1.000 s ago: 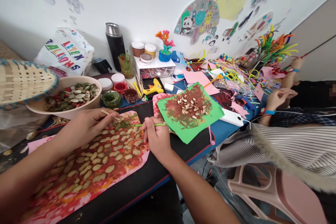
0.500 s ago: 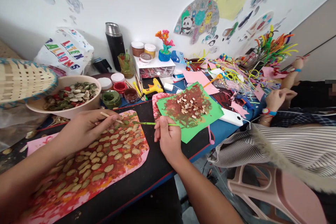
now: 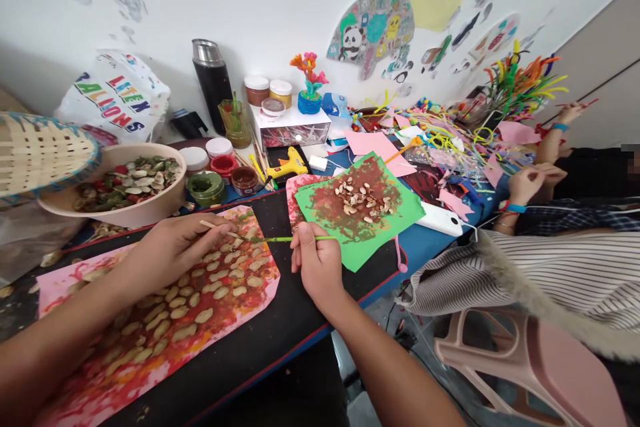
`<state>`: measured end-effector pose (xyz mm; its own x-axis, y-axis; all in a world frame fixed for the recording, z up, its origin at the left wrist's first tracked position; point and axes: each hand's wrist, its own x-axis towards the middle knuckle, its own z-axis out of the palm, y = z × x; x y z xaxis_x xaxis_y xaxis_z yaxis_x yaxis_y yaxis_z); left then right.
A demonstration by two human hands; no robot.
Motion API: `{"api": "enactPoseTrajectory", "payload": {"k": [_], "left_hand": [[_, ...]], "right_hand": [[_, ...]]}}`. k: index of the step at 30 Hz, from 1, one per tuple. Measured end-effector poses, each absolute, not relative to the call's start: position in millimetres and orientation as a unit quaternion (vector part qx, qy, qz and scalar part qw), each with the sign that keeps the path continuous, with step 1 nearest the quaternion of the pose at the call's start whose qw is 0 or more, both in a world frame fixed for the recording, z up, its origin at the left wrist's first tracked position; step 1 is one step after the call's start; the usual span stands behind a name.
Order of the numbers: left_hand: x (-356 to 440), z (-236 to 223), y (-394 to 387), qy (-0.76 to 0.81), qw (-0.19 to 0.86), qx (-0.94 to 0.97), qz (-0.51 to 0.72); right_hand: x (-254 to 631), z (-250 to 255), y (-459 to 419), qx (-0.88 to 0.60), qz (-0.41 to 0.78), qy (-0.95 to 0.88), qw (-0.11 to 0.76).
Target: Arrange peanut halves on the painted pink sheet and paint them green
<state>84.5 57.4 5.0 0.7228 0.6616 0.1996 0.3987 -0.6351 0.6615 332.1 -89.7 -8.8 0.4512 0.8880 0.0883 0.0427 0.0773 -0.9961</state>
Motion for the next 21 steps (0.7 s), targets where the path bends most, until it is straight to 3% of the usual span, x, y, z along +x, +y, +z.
{"api": "enactPoseTrajectory", "payload": {"k": [21], "left_hand": [[84.8,-0.3,58.6,0.325,0.293,0.861,0.260]], "right_hand": [[331.3,-11.6,-73.0,-0.581,0.352,-0.399,0.615]]}}
